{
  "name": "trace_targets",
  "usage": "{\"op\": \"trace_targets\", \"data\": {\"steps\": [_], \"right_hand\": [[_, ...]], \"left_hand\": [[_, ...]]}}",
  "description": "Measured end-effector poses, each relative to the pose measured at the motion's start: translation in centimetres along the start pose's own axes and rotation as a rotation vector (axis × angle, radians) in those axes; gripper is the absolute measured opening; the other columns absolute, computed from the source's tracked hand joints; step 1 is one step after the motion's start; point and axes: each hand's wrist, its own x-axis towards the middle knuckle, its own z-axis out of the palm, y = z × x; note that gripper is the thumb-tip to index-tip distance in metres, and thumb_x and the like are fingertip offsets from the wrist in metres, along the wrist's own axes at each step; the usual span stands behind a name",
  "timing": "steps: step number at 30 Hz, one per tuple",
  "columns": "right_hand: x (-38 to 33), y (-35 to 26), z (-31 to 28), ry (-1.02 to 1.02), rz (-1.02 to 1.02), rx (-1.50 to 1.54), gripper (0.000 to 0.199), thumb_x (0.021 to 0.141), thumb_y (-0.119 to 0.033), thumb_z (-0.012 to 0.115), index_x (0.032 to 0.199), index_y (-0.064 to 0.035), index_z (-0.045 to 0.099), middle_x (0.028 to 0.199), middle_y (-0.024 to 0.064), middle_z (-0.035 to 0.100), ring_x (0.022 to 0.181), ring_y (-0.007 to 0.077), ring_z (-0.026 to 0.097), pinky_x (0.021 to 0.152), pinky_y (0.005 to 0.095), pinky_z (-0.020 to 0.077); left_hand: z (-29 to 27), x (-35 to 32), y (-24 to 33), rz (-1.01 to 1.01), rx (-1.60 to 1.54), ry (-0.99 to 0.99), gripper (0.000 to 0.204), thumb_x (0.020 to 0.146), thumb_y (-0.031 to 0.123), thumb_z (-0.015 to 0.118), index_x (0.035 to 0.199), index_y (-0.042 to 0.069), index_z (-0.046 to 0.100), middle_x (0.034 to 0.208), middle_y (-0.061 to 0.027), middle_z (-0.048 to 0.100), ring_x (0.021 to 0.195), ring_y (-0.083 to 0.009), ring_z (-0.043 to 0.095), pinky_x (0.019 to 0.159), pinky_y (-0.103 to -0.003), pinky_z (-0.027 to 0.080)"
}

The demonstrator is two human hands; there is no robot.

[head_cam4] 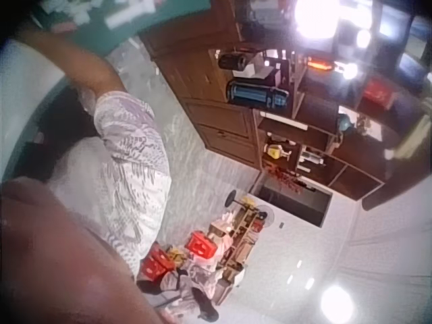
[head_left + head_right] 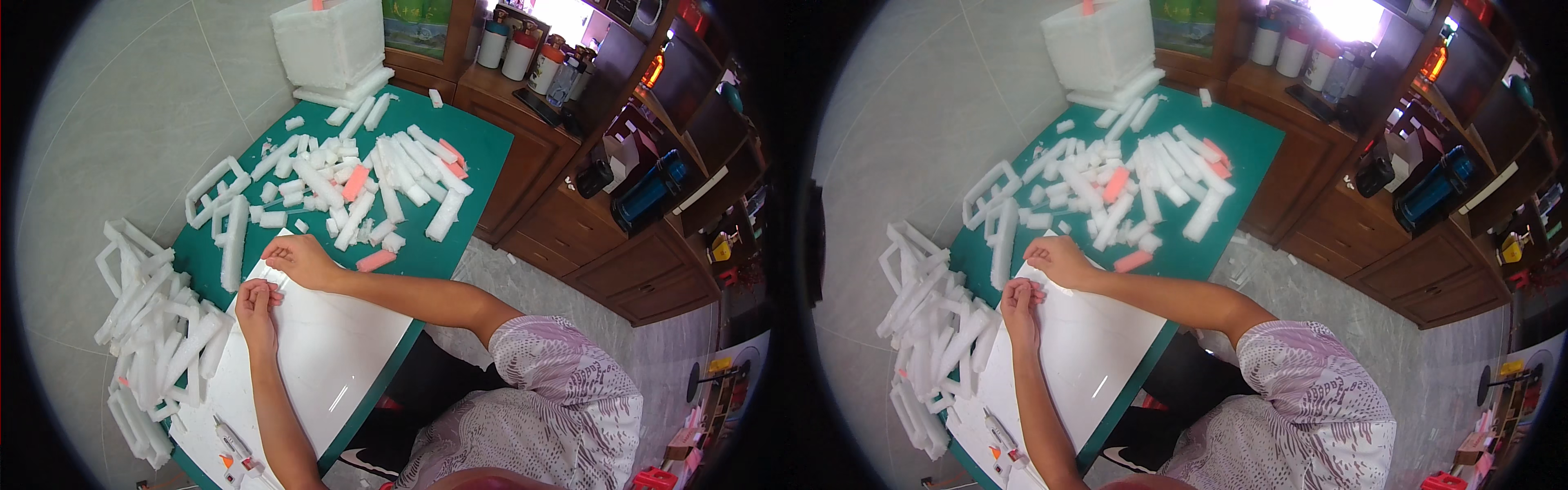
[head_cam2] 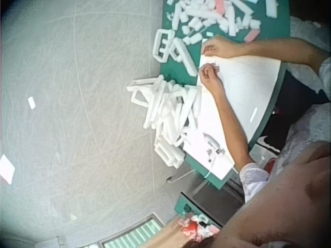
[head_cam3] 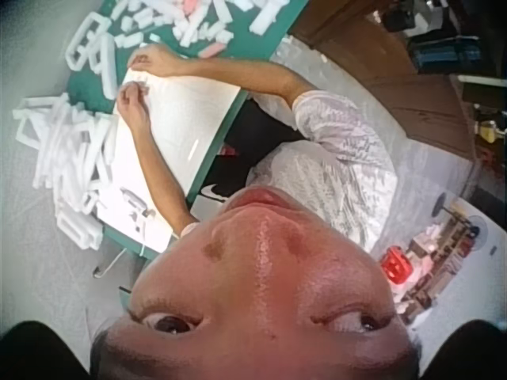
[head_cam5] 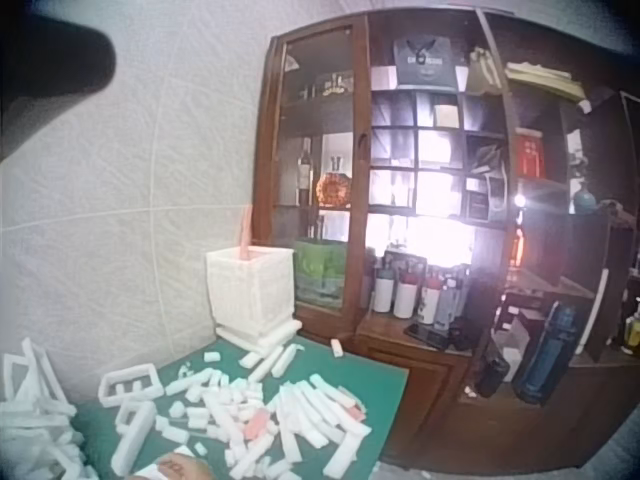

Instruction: Glue white foam pieces together using a hot glue gun to assemble a product.

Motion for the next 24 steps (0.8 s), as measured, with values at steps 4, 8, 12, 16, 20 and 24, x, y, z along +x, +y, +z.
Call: {"op": "trace_targets", "data": {"steps": [4, 8, 12, 16, 20, 24], "right_hand": [[0.0, -0.2, -0.1, 0.03, -0.039, 0.018, 0.011, 0.089, -0.007, 0.065, 0.096, 0.0007, 0.07, 0.091, 0.0132, 0.07, 0.081, 0.0177, 0.068, 0.073, 0.0287, 0.0533], [0.1, 0.0, -0.3, 0.058, -0.243, -0.235, 0.012, 0.089, -0.008, 0.066, 0.097, -0.0007, 0.07, 0.089, 0.0132, 0.069, 0.076, 0.0195, 0.067, 0.068, 0.0294, 0.0515], [-0.2, -0.8, -0.1, 0.041, -0.183, -0.144, 0.014, 0.087, -0.01, 0.066, 0.097, -0.0015, 0.071, 0.088, 0.014, 0.07, 0.076, 0.0224, 0.067, 0.068, 0.0315, 0.0514], [-0.3, -1.0, -0.2, 0.003, -0.026, 0.016, 0.015, 0.086, -0.009, 0.067, 0.096, 0.0007, 0.07, 0.088, 0.0148, 0.073, 0.079, 0.022, 0.071, 0.074, 0.0303, 0.0543], [-0.4, -1.0, -0.1, -0.026, 0.006, 0.039, 0.016, 0.085, -0.009, 0.067, 0.097, 0.0021, 0.069, 0.086, 0.015, 0.073, 0.079, 0.0194, 0.071, 0.074, 0.029, 0.055], [-0.4, -1.0, -0.1, -0.037, 0.025, 0.051, 0.017, 0.086, -0.008, 0.069, 0.098, 0.0033, 0.068, 0.085, 0.0142, 0.073, 0.075, 0.0161, 0.07, 0.068, 0.0272, 0.0552]], "left_hand": [[0.1, 0.1, -0.1, 0.002, 0.005, -0.001, 0.007, 0.098, 0.007, 0.055, 0.101, 0.001, 0.057, 0.088, -0.0081, 0.065, 0.071, -0.0122, 0.059, 0.068, -0.024, 0.048], [-0.1, 0.2, -0.2, 0.0, -0.006, -0.011, 0.007, 0.098, 0.008, 0.055, 0.101, 0.001, 0.057, 0.088, -0.0082, 0.065, 0.071, -0.0123, 0.059, 0.068, -0.024, 0.048], [-0.1, 0.0, -0.1, -0.012, -0.002, -0.004, 0.008, 0.098, 0.008, 0.055, 0.102, 0.001, 0.057, 0.088, -0.0081, 0.065, 0.072, -0.0123, 0.059, 0.069, -0.024, 0.048], [0.1, 0.1, -0.1, -0.014, 0.001, -0.013, 0.008, 0.098, 0.008, 0.055, 0.101, 0.001, 0.057, 0.088, -0.0079, 0.065, 0.073, -0.0122, 0.059, 0.07, -0.024, 0.048], [-0.1, 0.2, -0.2, -0.01, -0.009, -0.017, 0.008, 0.098, 0.008, 0.054, 0.101, 0.001, 0.057, 0.088, -0.0079, 0.065, 0.072, -0.012, 0.059, 0.069, -0.024, 0.048], [-0.1, 0.1, -0.2, -0.009, -0.006, -0.018, 0.008, 0.098, 0.008, 0.054, 0.101, 0.001, 0.057, 0.088, -0.0077, 0.065, 0.072, -0.0118, 0.058, 0.069, -0.024, 0.047]]}}
